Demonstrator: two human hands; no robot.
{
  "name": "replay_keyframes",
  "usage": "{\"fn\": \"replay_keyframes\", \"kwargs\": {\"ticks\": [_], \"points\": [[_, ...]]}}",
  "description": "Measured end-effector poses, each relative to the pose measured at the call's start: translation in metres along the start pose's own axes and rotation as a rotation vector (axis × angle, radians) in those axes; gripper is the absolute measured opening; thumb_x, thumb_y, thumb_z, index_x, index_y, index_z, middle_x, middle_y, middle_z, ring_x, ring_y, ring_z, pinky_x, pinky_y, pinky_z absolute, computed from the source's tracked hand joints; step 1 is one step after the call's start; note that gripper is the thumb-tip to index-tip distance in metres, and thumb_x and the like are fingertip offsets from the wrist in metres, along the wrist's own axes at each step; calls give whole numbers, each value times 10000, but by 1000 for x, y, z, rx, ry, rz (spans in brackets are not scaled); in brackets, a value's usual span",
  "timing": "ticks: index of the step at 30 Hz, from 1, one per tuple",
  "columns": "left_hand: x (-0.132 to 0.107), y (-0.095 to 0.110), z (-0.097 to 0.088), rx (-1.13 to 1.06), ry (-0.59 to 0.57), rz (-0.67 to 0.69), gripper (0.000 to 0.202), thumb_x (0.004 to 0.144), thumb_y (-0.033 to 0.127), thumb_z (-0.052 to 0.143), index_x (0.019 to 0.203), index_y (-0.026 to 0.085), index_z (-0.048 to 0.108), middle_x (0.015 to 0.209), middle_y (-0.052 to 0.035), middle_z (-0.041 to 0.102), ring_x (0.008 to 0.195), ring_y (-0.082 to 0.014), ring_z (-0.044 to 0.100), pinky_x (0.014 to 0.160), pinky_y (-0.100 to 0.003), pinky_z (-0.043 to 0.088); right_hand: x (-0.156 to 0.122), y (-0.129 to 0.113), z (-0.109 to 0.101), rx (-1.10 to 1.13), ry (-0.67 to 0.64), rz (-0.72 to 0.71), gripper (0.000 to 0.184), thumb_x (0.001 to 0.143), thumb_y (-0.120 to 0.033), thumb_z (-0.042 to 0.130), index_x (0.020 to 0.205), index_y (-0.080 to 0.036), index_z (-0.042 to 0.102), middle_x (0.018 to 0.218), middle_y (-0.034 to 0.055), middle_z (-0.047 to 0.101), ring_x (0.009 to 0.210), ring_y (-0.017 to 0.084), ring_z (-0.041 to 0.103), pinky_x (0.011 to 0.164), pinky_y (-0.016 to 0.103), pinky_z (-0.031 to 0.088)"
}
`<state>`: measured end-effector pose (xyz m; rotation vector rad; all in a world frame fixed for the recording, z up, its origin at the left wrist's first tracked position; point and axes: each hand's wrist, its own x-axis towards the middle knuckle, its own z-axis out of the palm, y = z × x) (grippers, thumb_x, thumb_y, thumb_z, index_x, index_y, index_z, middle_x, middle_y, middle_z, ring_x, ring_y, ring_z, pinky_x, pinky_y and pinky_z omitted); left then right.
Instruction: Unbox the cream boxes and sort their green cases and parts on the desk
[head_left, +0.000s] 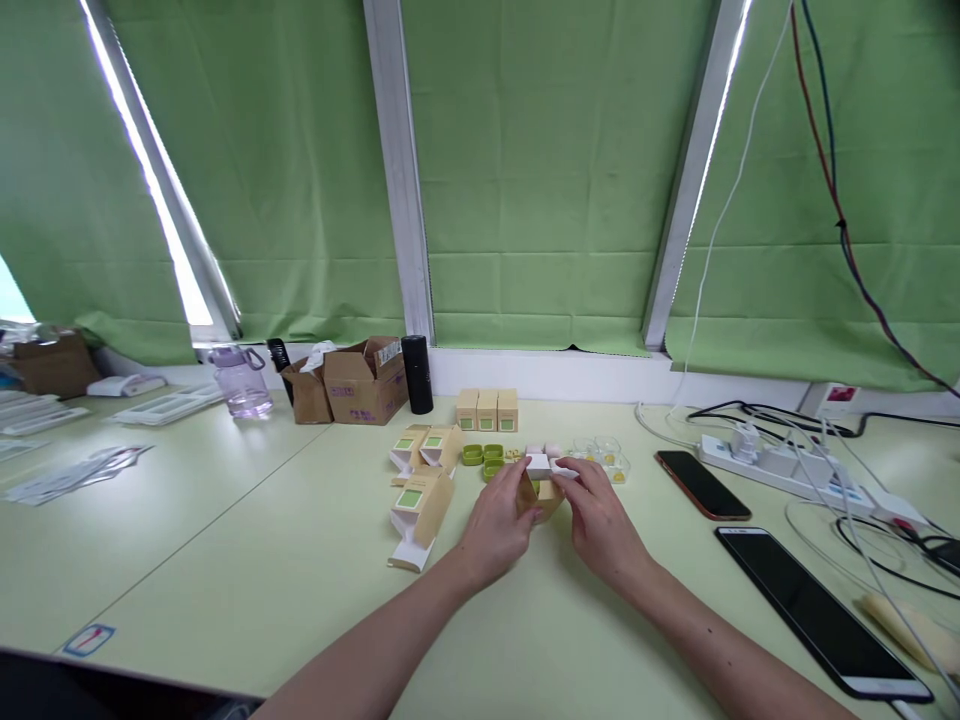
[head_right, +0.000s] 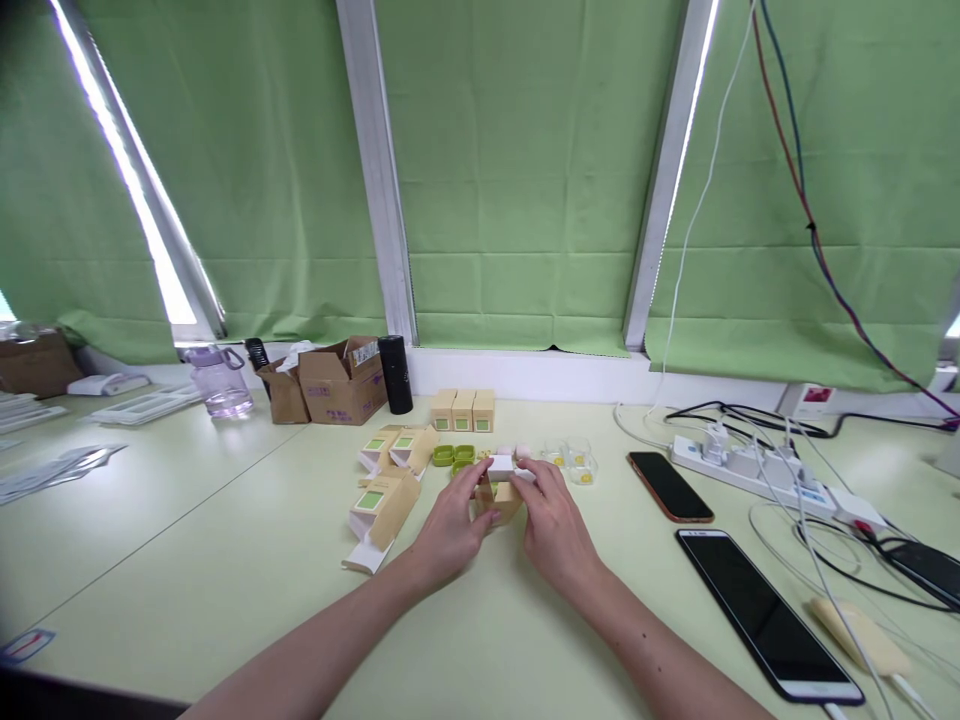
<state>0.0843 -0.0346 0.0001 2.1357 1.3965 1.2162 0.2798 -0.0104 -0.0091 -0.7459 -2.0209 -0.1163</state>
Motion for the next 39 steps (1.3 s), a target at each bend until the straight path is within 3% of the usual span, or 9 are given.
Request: {"fn": "replay_keyframes", "kwargs": {"ticks": [7, 12, 18, 23, 27, 32, 36, 39], "points": [[0, -2, 1, -11, 6, -11, 705, 834, 143, 712, 1487, 231, 463, 1444, -129, 586, 1328, -306, 554, 1141, -520, 445, 6, -3, -9, 83, 71, 92, 174, 977, -148, 506, 975, -242, 653, 1199, 120, 646, 1157, 304, 602, 914, 512, 576], [0, -2, 0, -18, 8, -7, 694, 836, 141, 699, 1484, 221, 466, 1422, -124, 600, 1312, -298, 560, 1137, -510, 449, 6, -6, -11, 142, 45, 188, 179, 997, -201, 502, 843, -238, 586, 1186, 108, 643, 1181, 299, 575, 937, 505, 543], [2, 1, -1, -36, 24, -18, 686, 822, 140, 693, 1474, 213, 491, 1382, -135, 629, 1276, -309, 588, 1108, -523, 473, 4, -7, -9, 157, -7, 179, 96, 916, -150, 569, 904, -245, 579, 1237, 111, 609, 1242, 320, 537, 991, 560, 521], [1, 1, -2, -38, 19, -7, 708, 800, 96, 663, 1478, 207, 492, 1416, -139, 609, 1313, -312, 567, 1133, -526, 454, 2, -6, -4, 130, -30, 151, 282, 847, -121, 615, 1089, -260, 573, 1281, 128, 572, 1258, 349, 529, 1000, 613, 529], [1, 2, -2, -34, 16, -12, 718, 792, 75, 653, 1478, 205, 489, 1400, -133, 616, 1303, -304, 573, 1130, -517, 457, 1, -7, -2, 138, -33, 153, 293, 861, -114, 597, 1113, -261, 568, 1276, 133, 570, 1245, 350, 543, 1007, 624, 532], [1, 2, -1, 12, 25, -3, 688, 813, 161, 723, 1462, 220, 503, 1380, -126, 632, 1270, -311, 592, 1093, -515, 490, 4, -9, -7, 214, 26, 183, 210, 891, -146, 594, 1074, -245, 622, 1220, 121, 612, 1176, 315, 585, 916, 517, 594], [-2, 2, -1, 94, 38, 108, 699, 853, 177, 709, 1502, 249, 460, 1421, -125, 608, 1314, -319, 571, 1112, -525, 484, 7, -8, -9, 272, 112, 230, 136, 945, -184, 573, 1006, -239, 681, 1126, 112, 642, 1045, 266, 629, 763, 398, 612], [-5, 4, -3, 191, 55, 215, 724, 882, 136, 655, 1548, 248, 395, 1419, -135, 597, 1323, -315, 562, 1100, -509, 502, 7, -8, -8, 243, 126, 241, 111, 955, -217, 589, 953, -237, 698, 1094, 105, 652, 1016, 263, 628, 787, 416, 598]]}}
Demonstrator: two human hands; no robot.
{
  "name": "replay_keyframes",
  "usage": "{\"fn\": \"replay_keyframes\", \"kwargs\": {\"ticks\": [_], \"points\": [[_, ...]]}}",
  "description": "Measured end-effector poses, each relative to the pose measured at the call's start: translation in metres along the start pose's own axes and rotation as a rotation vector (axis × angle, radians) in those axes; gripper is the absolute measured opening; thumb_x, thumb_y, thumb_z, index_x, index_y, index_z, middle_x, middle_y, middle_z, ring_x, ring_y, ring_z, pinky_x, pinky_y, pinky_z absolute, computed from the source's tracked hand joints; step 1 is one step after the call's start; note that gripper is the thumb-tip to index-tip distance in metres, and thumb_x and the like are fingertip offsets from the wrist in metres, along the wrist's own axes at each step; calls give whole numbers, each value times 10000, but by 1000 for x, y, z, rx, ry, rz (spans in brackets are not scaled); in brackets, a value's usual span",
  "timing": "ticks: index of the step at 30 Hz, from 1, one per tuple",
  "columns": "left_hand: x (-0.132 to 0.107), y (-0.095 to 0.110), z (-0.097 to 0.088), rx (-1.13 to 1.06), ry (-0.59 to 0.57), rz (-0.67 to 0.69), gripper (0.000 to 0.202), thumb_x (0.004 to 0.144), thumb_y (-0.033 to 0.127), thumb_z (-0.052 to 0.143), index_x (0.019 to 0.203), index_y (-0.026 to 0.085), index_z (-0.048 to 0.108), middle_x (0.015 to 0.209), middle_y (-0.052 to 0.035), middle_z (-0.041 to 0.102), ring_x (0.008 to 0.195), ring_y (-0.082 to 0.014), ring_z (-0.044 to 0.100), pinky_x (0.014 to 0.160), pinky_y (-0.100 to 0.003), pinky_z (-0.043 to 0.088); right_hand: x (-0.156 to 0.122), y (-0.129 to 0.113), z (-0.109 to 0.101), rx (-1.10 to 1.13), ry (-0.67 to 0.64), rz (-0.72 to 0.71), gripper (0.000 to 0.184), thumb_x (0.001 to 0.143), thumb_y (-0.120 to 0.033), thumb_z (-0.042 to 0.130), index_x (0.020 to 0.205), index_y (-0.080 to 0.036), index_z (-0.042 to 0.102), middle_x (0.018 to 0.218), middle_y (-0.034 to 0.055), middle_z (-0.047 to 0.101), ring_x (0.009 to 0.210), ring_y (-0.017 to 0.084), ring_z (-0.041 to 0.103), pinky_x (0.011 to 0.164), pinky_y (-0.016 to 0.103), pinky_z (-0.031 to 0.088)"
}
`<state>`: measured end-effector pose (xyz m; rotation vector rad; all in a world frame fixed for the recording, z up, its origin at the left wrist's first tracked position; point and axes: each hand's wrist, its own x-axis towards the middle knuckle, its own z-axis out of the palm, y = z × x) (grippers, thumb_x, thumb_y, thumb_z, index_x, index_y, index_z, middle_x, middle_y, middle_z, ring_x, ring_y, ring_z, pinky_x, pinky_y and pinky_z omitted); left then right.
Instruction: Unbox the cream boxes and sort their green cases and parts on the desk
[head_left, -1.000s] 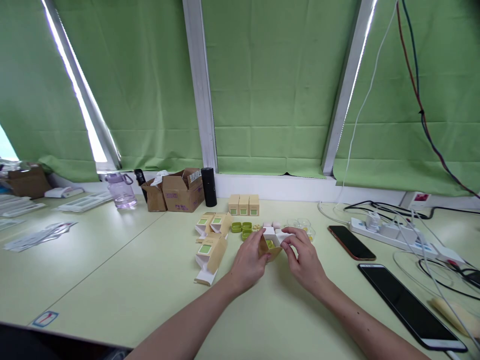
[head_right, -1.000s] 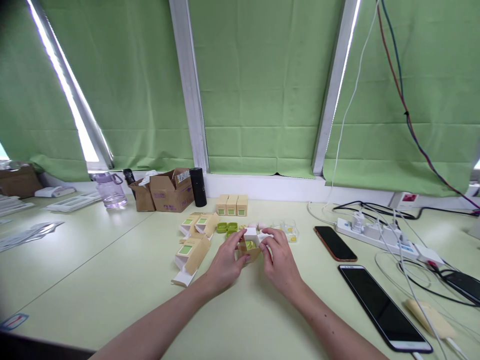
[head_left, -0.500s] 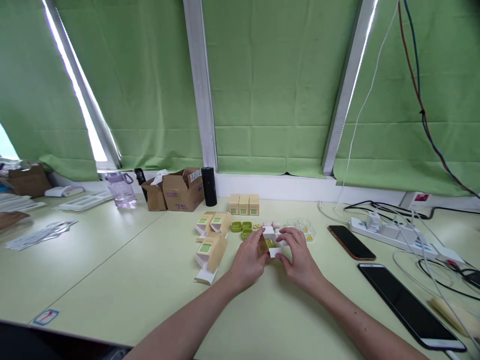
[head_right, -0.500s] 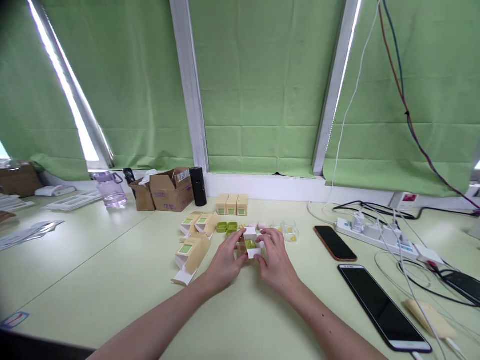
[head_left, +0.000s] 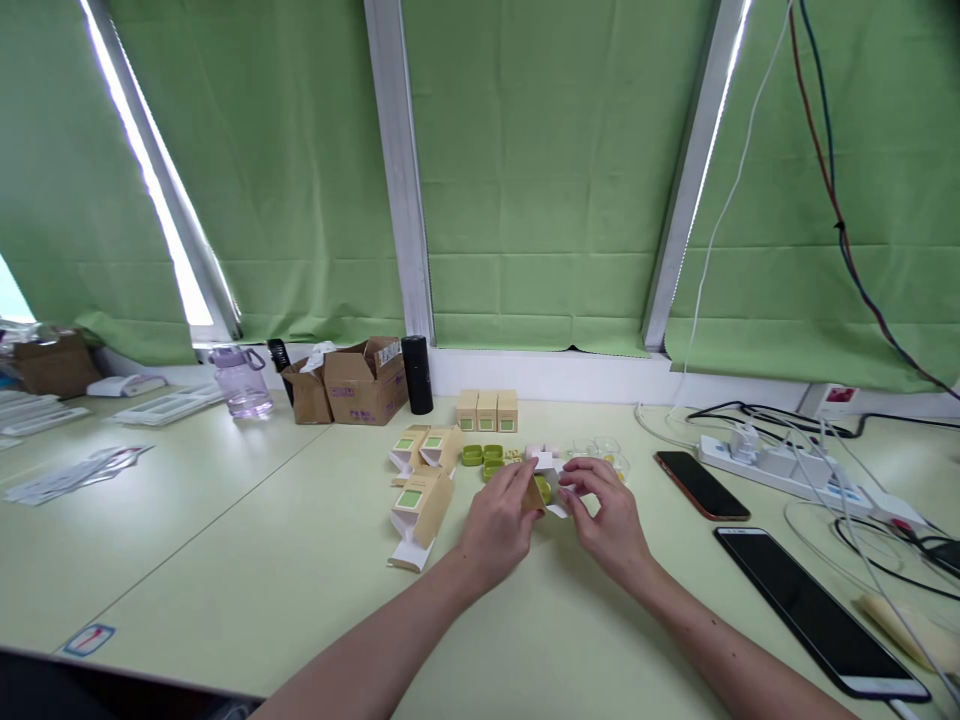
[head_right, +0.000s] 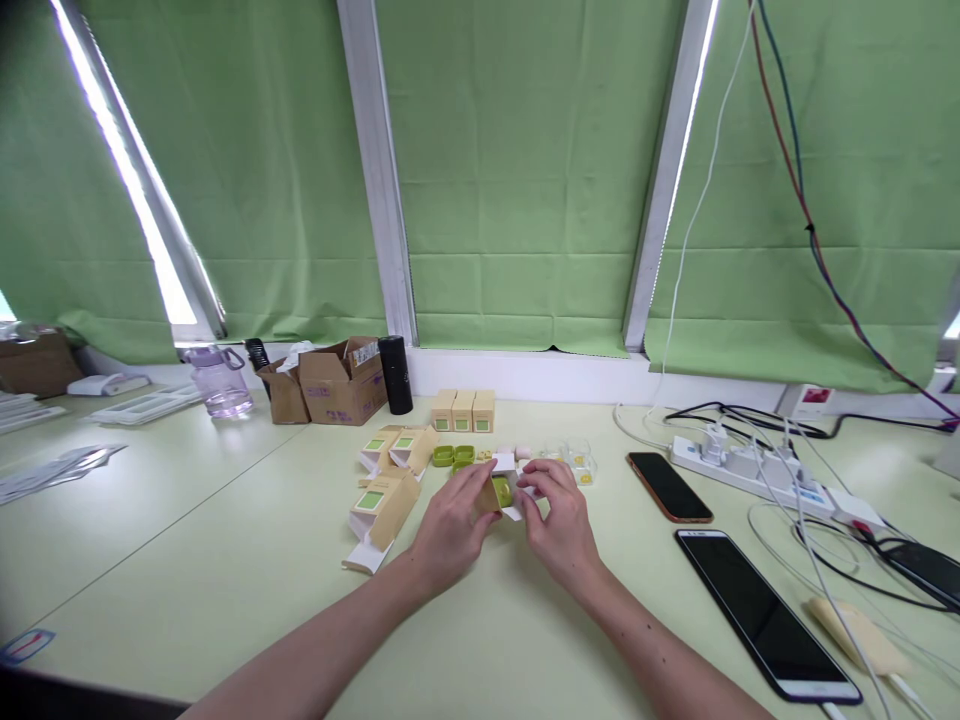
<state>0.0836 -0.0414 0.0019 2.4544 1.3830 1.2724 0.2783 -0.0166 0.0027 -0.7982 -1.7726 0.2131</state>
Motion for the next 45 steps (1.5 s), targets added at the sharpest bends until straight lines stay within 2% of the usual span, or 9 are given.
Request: {"fn": "replay_keyframes", "kwargs": {"ticks": [4, 8, 13, 21, 28, 32, 36, 40, 45], "points": [[-1, 6, -2, 166, 24, 149, 693, 921, 98, 570, 1567, 216, 349, 1373, -163, 609, 1275, -317, 588, 1025, -481, 552, -1, 0, 4, -68, -9, -3, 81, 938, -256, 632, 917, -232, 706, 1053, 109, 647, 1040, 292, 594, 865, 473, 559], [0, 11, -1, 298, 46, 285, 613, 958, 89, 499, 1551, 156, 358, 1291, -181, 646, 1164, -316, 642, 915, -472, 594, -4, 0, 9, -100, -35, 49, 117, 938, -278, 619, 867, -224, 696, 1000, 107, 627, 984, 288, 576, 839, 461, 535], [2, 10, 1, 359, 85, 354, 547, 981, 91, 476, 1522, 129, 397, 1247, -184, 665, 1137, -308, 662, 880, -454, 605, -4, 0, 11, -58, -41, 113, 192, 948, -296, 588, 774, -233, 641, 953, 91, 629, 935, 272, 591, 812, 426, 515], [5, 11, -5, 363, 146, 332, 547, 989, 100, 465, 1529, 141, 398, 1264, -188, 656, 1191, -311, 647, 947, -455, 586, 1, -4, 4, 122, 4, 197, 228, 957, -391, 606, 791, -236, 621, 1028, 95, 681, 971, 257, 634, 843, 397, 526], [7, 7, -9, 370, 169, 312, 576, 967, 86, 489, 1533, 148, 402, 1260, -182, 655, 1180, -318, 637, 948, -463, 582, 0, -2, 4, 379, 27, 416, 304, 938, -527, 642, 874, -230, 639, 1156, 112, 713, 998, 252, 674, 894, 413, 559], [8, 6, -11, 369, 191, 291, 627, 953, 63, 494, 1559, 164, 370, 1262, -174, 651, 1172, -310, 637, 947, -463, 583, 2, 2, 5, 527, 82, 488, 369, 890, -595, 688, 869, -234, 617, 1081, 101, 738, 938, 247, 687, 878, 428, 575], [9, 2, -13, 356, 225, 253, 679, 938, 52, 514, 1581, 186, 341, 1265, -168, 647, 1183, -305, 628, 949, -461, 585, 7, 5, 3, 584, 156, 560, 437, 816, -646, 747, 853, -228, 626, 965, 87, 752, 846, 237, 684, 772, 391, 584], [10, -3, -14, 319, 264, 164, 732, 917, 56, 553, 1594, 219, 326, 1305, -154, 633, 1217, -306, 610, 991, -471, 572, 12, 8, -2, 602, 185, 600, 478, 753, -665, 793, 827, -218, 642, 898, 82, 756, 760, 218, 667, 706, 359, 569], [12, -10, -14, 140, 316, 12, 687, 945, 136, 587, 1579, 265, 355, 1389, -135, 604, 1304, -298, 569, 1078, -496, 521, 15, 15, -6, 540, 188, 587, 486, 746, -679, 787, 808, -216, 653, 898, 88, 759, 776, 222, 667, 728, 352, 545]]}}
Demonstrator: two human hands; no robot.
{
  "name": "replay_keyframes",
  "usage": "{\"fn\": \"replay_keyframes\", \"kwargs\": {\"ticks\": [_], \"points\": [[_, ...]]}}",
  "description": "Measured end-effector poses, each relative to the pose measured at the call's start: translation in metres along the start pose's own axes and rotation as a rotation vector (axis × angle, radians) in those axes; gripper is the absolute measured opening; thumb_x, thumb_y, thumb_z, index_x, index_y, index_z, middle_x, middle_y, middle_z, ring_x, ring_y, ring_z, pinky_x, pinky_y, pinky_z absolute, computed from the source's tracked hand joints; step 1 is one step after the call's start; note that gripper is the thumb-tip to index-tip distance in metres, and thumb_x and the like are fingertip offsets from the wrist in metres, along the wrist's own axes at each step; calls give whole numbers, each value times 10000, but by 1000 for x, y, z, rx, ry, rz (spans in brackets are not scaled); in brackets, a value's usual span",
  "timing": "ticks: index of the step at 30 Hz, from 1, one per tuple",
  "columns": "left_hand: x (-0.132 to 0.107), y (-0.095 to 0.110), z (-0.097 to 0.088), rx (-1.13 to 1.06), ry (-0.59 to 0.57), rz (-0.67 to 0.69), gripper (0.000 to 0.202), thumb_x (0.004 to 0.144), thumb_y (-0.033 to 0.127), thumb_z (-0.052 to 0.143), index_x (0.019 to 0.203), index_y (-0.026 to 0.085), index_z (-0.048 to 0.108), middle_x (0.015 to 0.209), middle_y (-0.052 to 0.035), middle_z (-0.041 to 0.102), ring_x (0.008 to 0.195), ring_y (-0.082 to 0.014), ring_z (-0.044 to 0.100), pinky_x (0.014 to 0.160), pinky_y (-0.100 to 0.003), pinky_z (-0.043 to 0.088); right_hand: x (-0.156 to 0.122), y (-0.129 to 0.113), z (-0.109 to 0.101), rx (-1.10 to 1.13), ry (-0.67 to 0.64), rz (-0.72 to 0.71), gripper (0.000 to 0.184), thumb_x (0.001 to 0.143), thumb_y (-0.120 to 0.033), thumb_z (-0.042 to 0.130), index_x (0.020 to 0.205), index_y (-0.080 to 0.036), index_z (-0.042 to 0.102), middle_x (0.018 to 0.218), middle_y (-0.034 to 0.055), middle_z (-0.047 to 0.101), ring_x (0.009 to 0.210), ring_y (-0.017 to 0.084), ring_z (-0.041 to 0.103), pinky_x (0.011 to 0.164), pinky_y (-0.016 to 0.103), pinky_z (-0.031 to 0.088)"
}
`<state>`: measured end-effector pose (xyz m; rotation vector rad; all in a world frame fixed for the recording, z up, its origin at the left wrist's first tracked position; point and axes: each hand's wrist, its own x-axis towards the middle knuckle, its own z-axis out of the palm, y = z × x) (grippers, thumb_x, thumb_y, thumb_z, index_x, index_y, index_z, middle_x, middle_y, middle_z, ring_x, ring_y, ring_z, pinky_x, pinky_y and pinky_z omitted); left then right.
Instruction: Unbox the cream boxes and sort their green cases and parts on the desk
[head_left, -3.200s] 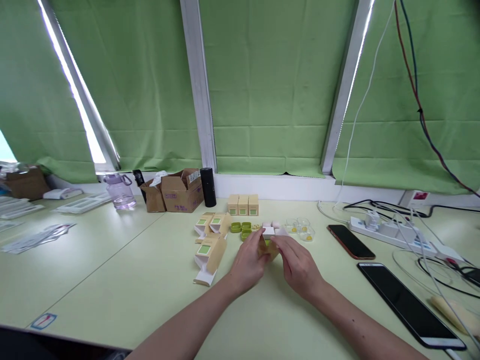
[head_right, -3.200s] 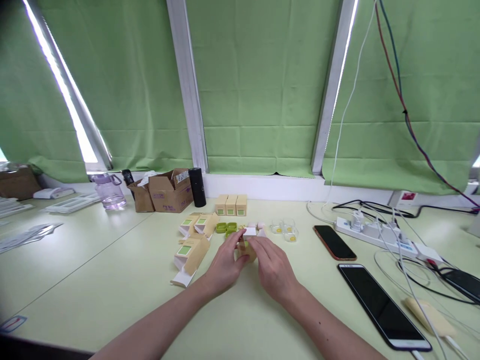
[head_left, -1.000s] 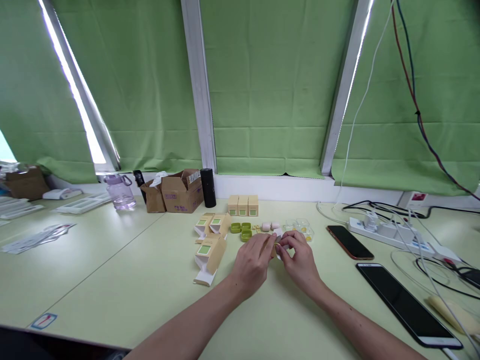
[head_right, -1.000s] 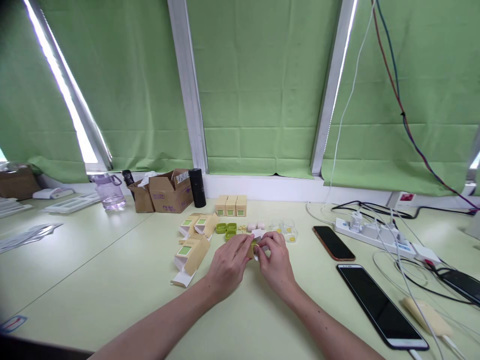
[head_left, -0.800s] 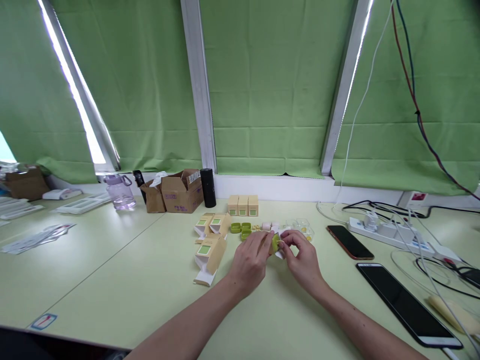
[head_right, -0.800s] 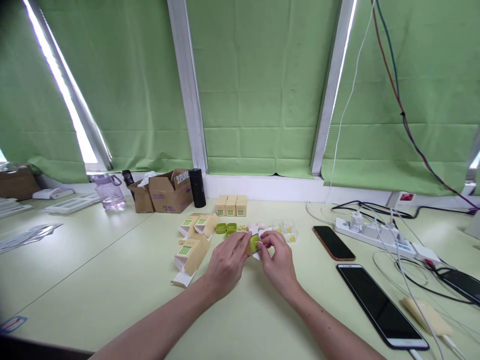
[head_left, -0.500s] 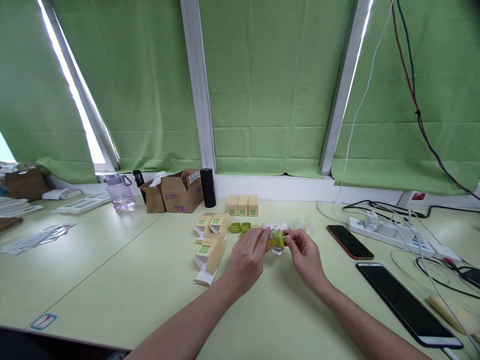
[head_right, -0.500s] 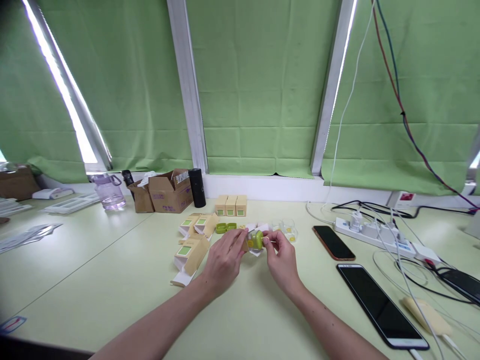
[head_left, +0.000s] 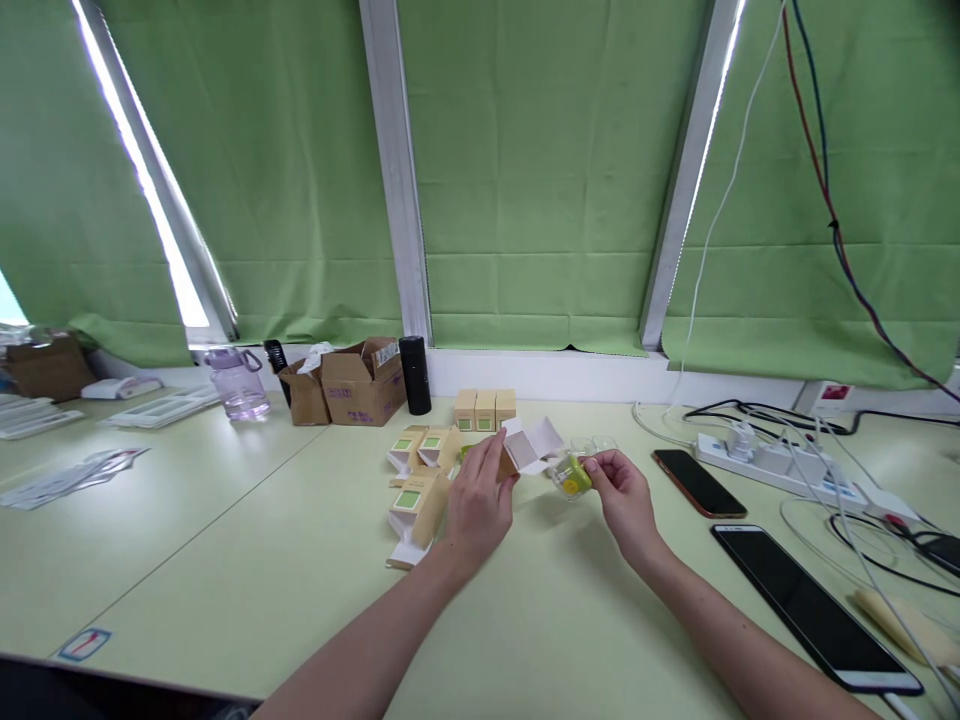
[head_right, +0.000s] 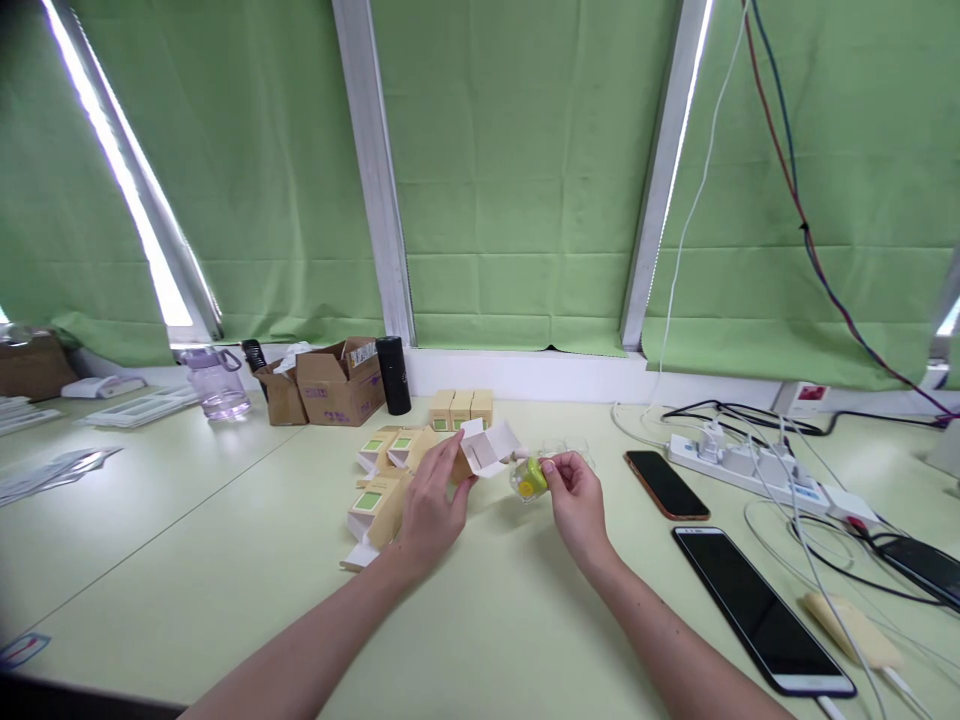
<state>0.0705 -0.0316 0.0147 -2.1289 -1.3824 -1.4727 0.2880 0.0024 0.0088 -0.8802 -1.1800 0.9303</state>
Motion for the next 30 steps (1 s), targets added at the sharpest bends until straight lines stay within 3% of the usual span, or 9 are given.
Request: {"fn": "replay_keyframes", "kwargs": {"ticks": [4, 8, 12, 16, 21, 26, 30], "points": [[0, -2, 4, -229, 16, -181, 596, 978, 239, 591, 1545, 263, 410, 1439, -134, 590, 1335, -288, 562, 1118, -502, 482, 3, 9, -3, -100, -51, -26, 477, 771, -682, 754, 804, -219, 646, 861, 81, 746, 788, 233, 663, 720, 344, 516], [3, 2, 6, -618, -15, -382, 553, 1003, 370, 575, 1517, 241, 418, 1500, -148, 555, 1342, -273, 573, 1068, -438, 518, 3, 18, -5, -264, -125, -57, 416, 843, -632, 681, 818, -218, 660, 805, 60, 729, 760, 225, 642, 716, 340, 499], [7, 3, 9, -946, 8, -569, 574, 974, 476, 616, 1453, 225, 422, 1365, -145, 662, 1263, -272, 636, 1060, -446, 524, -1, 19, -4, -461, -192, -101, 298, 887, -507, 623, 797, -227, 674, 772, 42, 723, 719, 221, 621, 685, 338, 475], [8, -5, 14, -1153, 38, -688, 412, 962, 486, 628, 1291, 256, 537, 1309, -107, 698, 1227, -294, 656, 1016, -484, 559, -7, 17, -1, -551, -234, -137, 240, 887, -447, 594, 797, -247, 690, 785, 33, 742, 725, 229, 644, 692, 345, 480], [5, -10, 16, -1385, 12, -836, 290, 958, 422, 645, 1141, 198, 621, 1309, -120, 689, 1157, -283, 693, 927, -447, 609, -9, 16, 0, -588, -259, -126, 209, 883, -419, 591, 794, -257, 689, 791, 23, 747, 735, 231, 662, 699, 346, 485], [7, -2, 11, -1498, -63, -871, 293, 929, 386, 690, 1110, 158, 655, 1196, -136, 736, 1073, -302, 739, 871, -449, 621, -10, 10, 0, -623, -209, -207, 211, 871, -430, 639, 971, -268, 730, 1034, 58, 746, 1007, 285, 658, 893, 428, 495], [10, 9, 5, -1513, -108, -860, 299, 886, 350, 743, 1112, 166, 674, 1201, -123, 746, 1003, -296, 760, 826, -422, 630, -16, -3, 5, -508, -239, -260, 271, 913, -485, 633, 1038, -272, 744, 1114, 78, 725, 1133, 301, 612, 1012, 478, 462]]}}
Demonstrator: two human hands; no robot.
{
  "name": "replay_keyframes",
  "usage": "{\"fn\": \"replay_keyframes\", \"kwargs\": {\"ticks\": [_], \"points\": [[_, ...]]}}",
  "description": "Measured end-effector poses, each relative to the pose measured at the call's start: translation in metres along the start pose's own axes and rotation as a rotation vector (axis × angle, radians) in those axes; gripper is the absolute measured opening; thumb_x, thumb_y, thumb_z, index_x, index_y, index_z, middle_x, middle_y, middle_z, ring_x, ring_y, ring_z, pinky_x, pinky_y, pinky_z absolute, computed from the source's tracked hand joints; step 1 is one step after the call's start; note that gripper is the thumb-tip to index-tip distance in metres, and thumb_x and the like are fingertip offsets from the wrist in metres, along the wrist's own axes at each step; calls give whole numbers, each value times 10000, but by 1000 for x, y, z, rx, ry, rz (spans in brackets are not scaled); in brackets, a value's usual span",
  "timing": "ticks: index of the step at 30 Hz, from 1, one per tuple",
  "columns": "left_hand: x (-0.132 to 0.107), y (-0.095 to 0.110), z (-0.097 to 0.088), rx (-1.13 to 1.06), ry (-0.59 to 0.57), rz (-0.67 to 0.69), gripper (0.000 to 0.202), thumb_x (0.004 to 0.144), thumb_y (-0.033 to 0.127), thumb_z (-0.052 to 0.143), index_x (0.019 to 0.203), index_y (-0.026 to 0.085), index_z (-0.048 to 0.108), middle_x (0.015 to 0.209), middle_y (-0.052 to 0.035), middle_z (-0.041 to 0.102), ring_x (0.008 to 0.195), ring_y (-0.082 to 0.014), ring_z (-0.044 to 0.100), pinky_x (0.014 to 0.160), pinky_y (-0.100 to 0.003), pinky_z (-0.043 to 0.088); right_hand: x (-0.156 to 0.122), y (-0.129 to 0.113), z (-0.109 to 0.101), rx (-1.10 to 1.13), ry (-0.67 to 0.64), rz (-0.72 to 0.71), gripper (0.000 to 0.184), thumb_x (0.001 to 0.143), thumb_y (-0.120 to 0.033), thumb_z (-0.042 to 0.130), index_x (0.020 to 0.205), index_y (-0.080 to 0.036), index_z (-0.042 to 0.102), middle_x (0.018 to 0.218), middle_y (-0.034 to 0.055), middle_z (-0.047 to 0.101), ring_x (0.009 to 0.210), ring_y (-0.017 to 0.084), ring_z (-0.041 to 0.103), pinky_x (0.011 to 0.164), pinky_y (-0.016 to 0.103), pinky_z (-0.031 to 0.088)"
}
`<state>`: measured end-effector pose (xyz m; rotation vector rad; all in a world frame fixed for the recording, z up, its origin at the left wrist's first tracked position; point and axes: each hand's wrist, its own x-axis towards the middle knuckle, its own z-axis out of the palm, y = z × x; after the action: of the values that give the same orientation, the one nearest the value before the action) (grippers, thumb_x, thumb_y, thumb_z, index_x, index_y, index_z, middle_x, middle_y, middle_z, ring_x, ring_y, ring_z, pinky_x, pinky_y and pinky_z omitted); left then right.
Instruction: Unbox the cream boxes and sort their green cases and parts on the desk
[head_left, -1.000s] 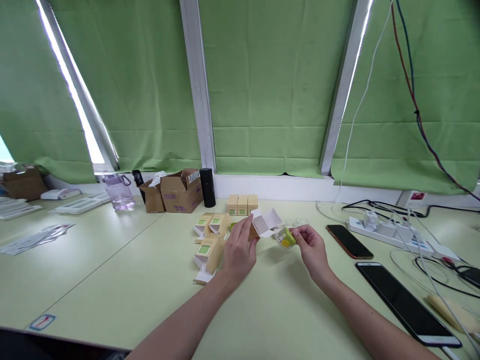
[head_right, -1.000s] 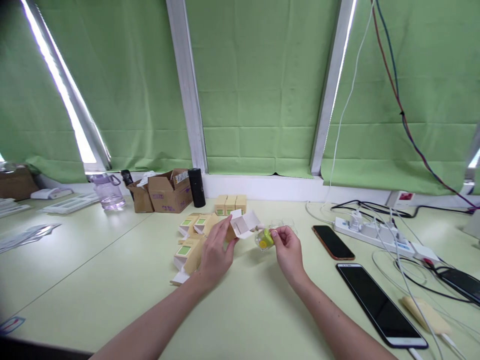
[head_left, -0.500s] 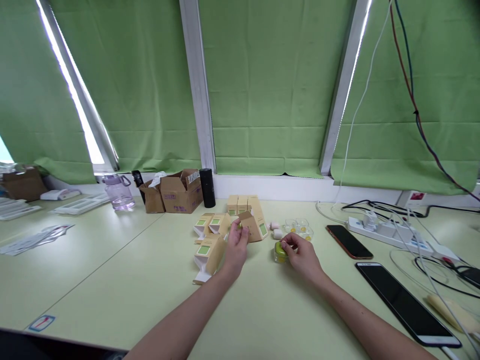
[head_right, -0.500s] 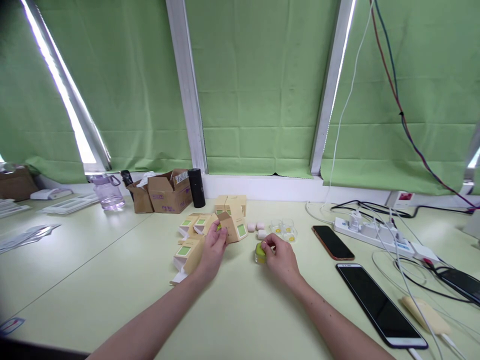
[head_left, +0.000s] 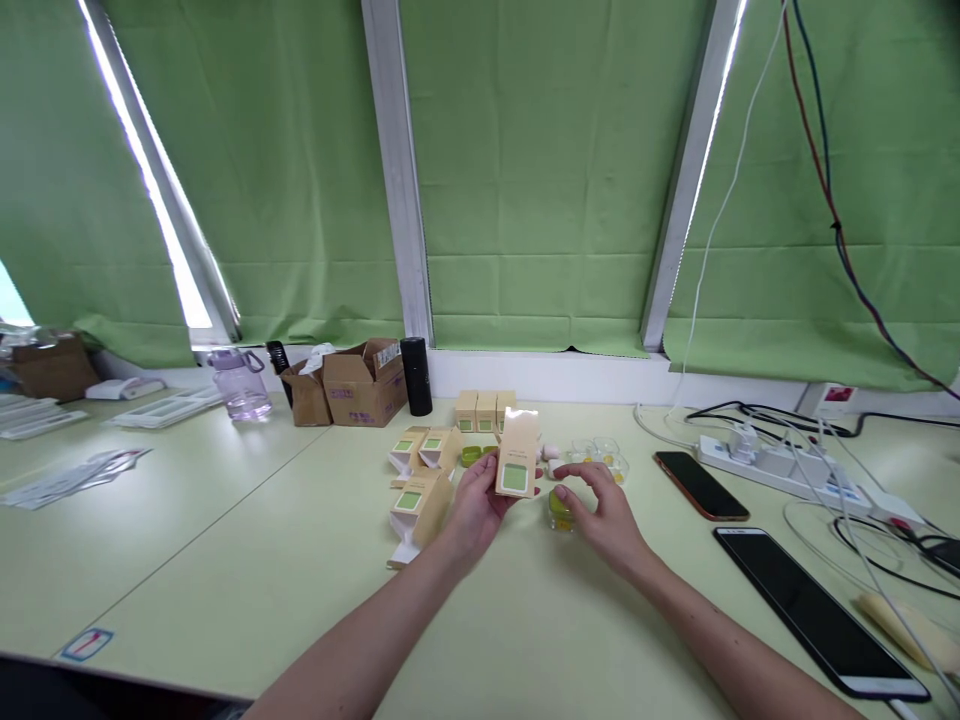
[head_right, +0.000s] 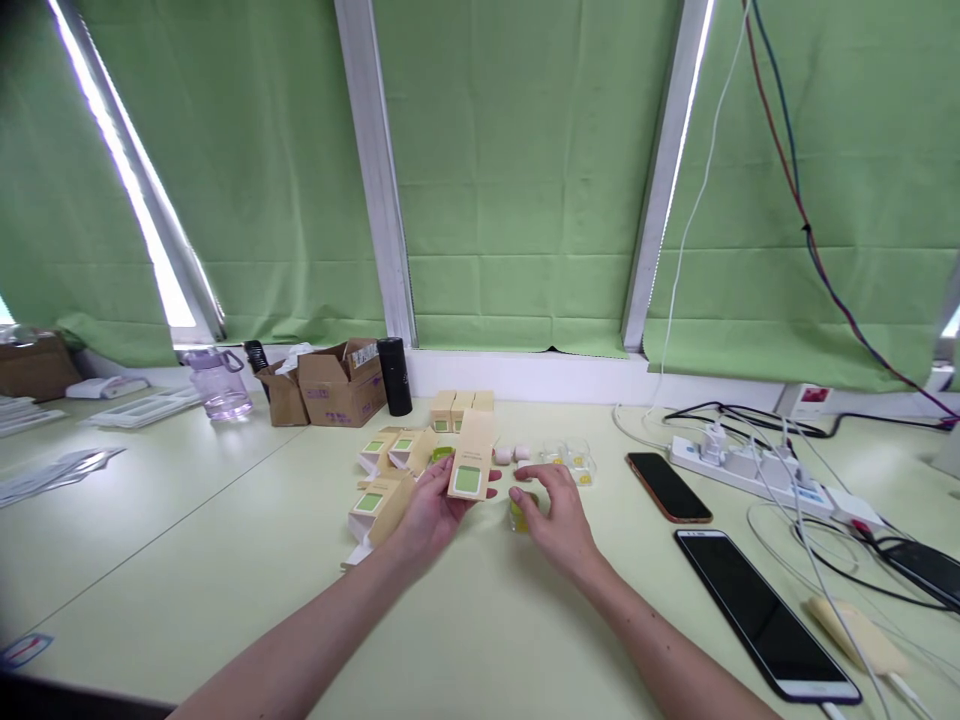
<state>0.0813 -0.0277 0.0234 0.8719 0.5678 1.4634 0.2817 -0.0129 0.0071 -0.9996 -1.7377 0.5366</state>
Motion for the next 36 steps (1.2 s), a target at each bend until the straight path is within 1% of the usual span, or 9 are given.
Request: {"fn": "replay_keyframes", "kwargs": {"ticks": [5, 7, 14, 16, 19, 23, 26, 30, 36], "points": [[-6, -2, 6, 50, -28, -27, 396, 900, 461, 735, 1154, 160, 691, 1071, -113, 777, 896, -238, 759, 724, -307, 599, -3, -15, 4, 117, -14, 1, 349, 905, -572, 648, 1093, -296, 752, 1138, 82, 735, 1172, 316, 584, 1040, 506, 449], [-8, -4, 7, 65, -12, -25, 420, 885, 458, 759, 1180, 167, 694, 1097, -104, 773, 874, -206, 748, 713, -271, 581, -4, -18, 5, 140, -26, 14, 382, 894, -607, 645, 1088, -296, 756, 1147, 82, 735, 1167, 316, 583, 1034, 504, 456], [-10, -5, 10, 180, -4, 5, 534, 871, 529, 752, 1285, 206, 653, 1208, -120, 747, 932, -225, 737, 719, -276, 565, -2, -17, 2, 213, -53, 39, 443, 874, -659, 637, 1021, -260, 761, 1095, 82, 744, 1095, 306, 622, 961, 439, 501], [-11, -2, 10, 242, -18, 64, 528, 890, 532, 726, 1292, 197, 655, 1247, -138, 734, 1010, -255, 730, 766, -297, 570, -1, -16, 0, 241, -30, 84, 486, 847, -688, 649, 1013, -246, 760, 1054, 86, 747, 1040, 302, 648, 884, 404, 524], [-15, 1, 10, 318, -108, 147, 525, 924, 516, 676, 1326, 179, 657, 1312, -165, 704, 1150, -306, 688, 864, -357, 575, 1, -14, -1, 301, -11, 139, 528, 819, -724, 658, 988, -234, 761, 989, 88, 755, 952, 296, 676, 790, 375, 538], [-18, 0, 8, 379, -257, 206, 612, 910, 472, 694, 1447, 200, 584, 1492, -169, 582, 1363, -366, 553, 1014, -449, 541, 2, -14, -2, 353, 1, 166, 543, 816, -735, 658, 981, -228, 759, 956, 95, 761, 867, 286, 682, 751, 375, 538], [-17, -5, 6, 399, -330, 218, 715, 884, 452, 729, 1520, 215, 502, 1580, -168, 485, 1450, -385, 460, 1098, -502, 492, 2, -15, -2, 336, 1, 165, 559, 816, -753, 640, 966, -226, 754, 955, 97, 762, 889, 293, 680, 760, 377, 536], [-16, -11, 2, 500, -307, 241, 730, 908, 436, 712, 1556, 230, 445, 1590, -176, 468, 1450, -383, 466, 1133, -538, 461, 2, -14, 0, 301, 20, 157, 567, 814, -763, 633, 975, -232, 750, 960, 98, 764, 922, 302, 682, 773, 382, 536], [-15, -13, 0, 578, -295, 270, 695, 947, 432, 658, 1562, 229, 405, 1592, -188, 457, 1456, -359, 464, 1123, -515, 468, 1, -10, 3, 277, 19, 150, 536, 835, -727, 635, 1012, -233, 746, 992, 96, 765, 943, 298, 684, 771, 370, 526]]}}
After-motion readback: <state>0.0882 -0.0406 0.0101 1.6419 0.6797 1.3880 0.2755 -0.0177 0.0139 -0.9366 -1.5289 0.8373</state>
